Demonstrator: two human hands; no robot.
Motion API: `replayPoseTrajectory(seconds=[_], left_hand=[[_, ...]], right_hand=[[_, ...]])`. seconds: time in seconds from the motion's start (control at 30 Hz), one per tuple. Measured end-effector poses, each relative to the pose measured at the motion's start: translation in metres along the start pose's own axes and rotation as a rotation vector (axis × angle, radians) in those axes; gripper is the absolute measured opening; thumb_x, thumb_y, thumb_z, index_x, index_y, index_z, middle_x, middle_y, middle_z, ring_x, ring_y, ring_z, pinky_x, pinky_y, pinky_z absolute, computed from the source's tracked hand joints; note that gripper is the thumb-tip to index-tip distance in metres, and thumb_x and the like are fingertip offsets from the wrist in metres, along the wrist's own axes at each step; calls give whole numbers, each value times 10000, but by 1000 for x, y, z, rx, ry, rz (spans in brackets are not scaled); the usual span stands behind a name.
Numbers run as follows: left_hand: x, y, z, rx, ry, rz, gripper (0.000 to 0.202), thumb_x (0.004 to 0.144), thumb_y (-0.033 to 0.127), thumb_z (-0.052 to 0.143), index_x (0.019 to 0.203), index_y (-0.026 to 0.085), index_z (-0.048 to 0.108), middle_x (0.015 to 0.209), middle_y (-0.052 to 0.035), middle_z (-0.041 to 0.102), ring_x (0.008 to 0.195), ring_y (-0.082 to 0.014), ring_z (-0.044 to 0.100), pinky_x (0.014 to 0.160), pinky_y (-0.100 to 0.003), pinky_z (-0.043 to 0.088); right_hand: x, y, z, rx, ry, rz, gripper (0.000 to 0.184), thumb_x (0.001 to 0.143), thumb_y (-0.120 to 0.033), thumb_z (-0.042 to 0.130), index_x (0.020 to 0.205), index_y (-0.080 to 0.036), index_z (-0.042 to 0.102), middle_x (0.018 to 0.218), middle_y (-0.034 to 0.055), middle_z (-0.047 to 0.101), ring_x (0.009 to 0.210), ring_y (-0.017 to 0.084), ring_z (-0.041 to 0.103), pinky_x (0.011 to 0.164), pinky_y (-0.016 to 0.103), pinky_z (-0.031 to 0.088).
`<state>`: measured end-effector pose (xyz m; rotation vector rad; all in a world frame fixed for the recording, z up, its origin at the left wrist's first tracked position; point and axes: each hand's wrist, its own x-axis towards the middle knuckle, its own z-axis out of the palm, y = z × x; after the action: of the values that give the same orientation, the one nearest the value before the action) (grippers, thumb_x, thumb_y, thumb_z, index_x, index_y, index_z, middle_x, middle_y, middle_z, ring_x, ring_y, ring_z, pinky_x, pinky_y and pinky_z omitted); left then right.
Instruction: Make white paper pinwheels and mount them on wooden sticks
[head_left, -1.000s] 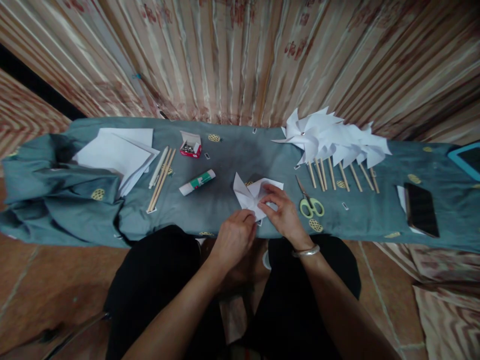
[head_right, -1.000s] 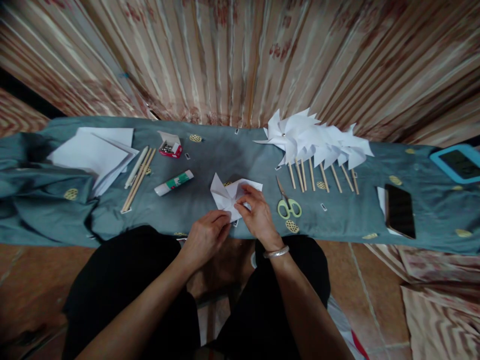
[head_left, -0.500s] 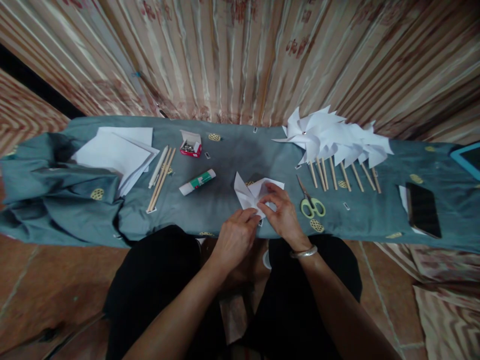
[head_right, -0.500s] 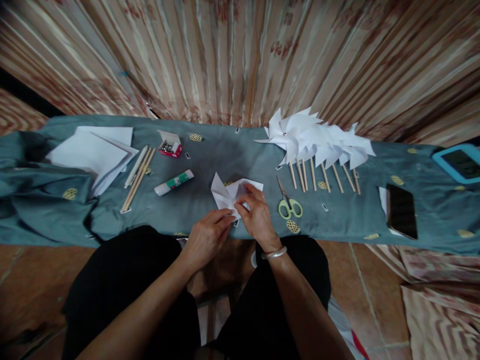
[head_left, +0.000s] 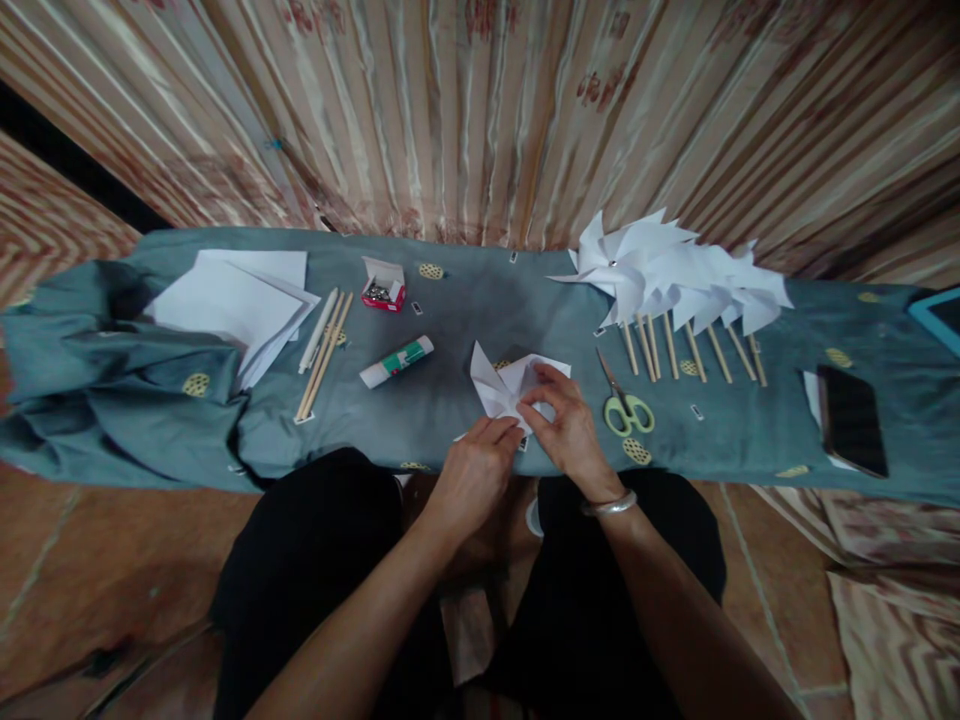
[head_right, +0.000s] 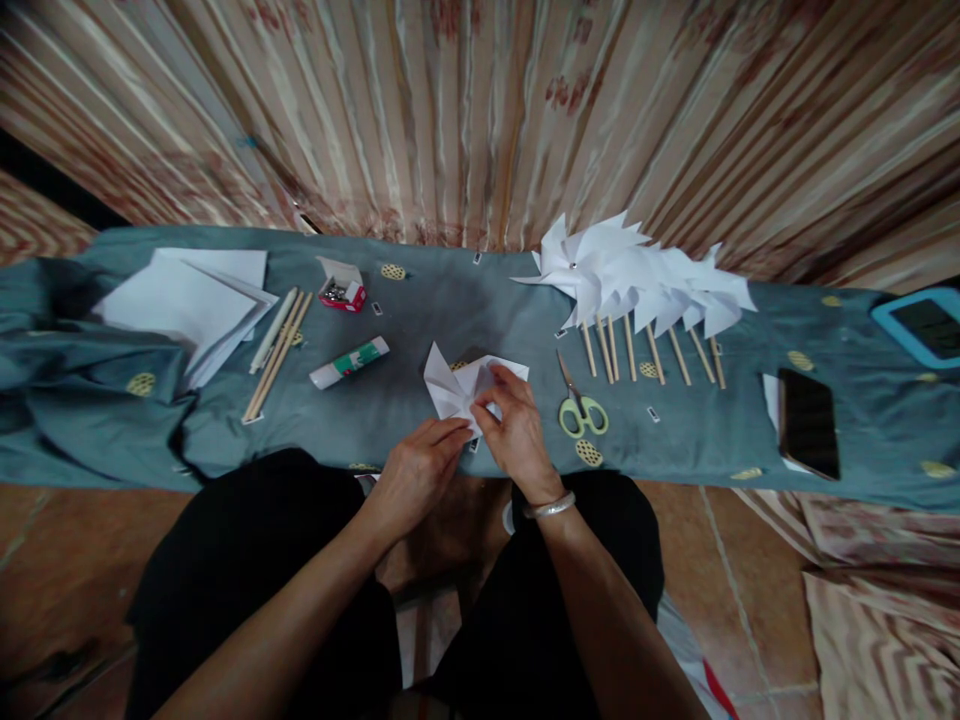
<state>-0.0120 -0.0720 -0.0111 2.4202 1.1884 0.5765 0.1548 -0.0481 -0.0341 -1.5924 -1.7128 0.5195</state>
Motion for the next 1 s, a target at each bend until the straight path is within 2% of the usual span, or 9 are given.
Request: replayPoseTrajectory(seconds=[0.1, 0.27, 0.47, 0.73, 1.0], left_hand=[[0, -1, 4, -45, 24, 11, 254, 901, 54, 515, 1122, 101, 631, 1167, -119, 685, 1026, -214, 642, 920, -356, 558], [0, -4, 8, -75, 47, -2, 282, 908, 44, 480, 1120, 146, 636, 1169, -98, 686, 1049, -203, 655, 926, -364, 566], [1, -4, 8, -90, 45, 2, 277, 901, 33, 474, 1099, 124, 645, 1145, -106, 698, 1033, -203, 668, 932, -353, 567], [2, -4, 9, -112, 65, 18, 275, 892, 23, 475, 1088, 98, 652, 1144, -127, 701, 1054, -214, 669, 943, -353, 563], [2, -3, 8, -112, 57, 13, 256, 903, 37, 475, 1071, 114, 654, 1135, -108, 701, 1034, -208, 670, 931, -345, 568]], right_hand=[[0, -1, 0, -2, 7, 13, 57, 812, -235, 636, 776, -238, 681, 1343, 79, 589, 1212, 258, 546, 1064, 445, 417], [-1, -3, 1, -3, 20, 29, 44, 812, -235, 637, 787, -229, 672, 1348, 97, 586, 1234, 268, 533, 1075, 447, 407], [-2, -4, 1, 8, 10, 46, 60, 825, -238, 616, 796, -225, 667, 1376, 98, 567, 1256, 278, 517, 1084, 456, 389], [-3, -2, 3, -19, 33, -1, 51, 820, -223, 620, 804, -216, 667, 1354, 105, 583, 1247, 266, 522, 1069, 448, 403], [-4, -2, 2, -54, 39, -48, 50, 837, -215, 624, 832, -208, 673, 1341, 113, 591, 1241, 269, 529, 1058, 462, 417]])
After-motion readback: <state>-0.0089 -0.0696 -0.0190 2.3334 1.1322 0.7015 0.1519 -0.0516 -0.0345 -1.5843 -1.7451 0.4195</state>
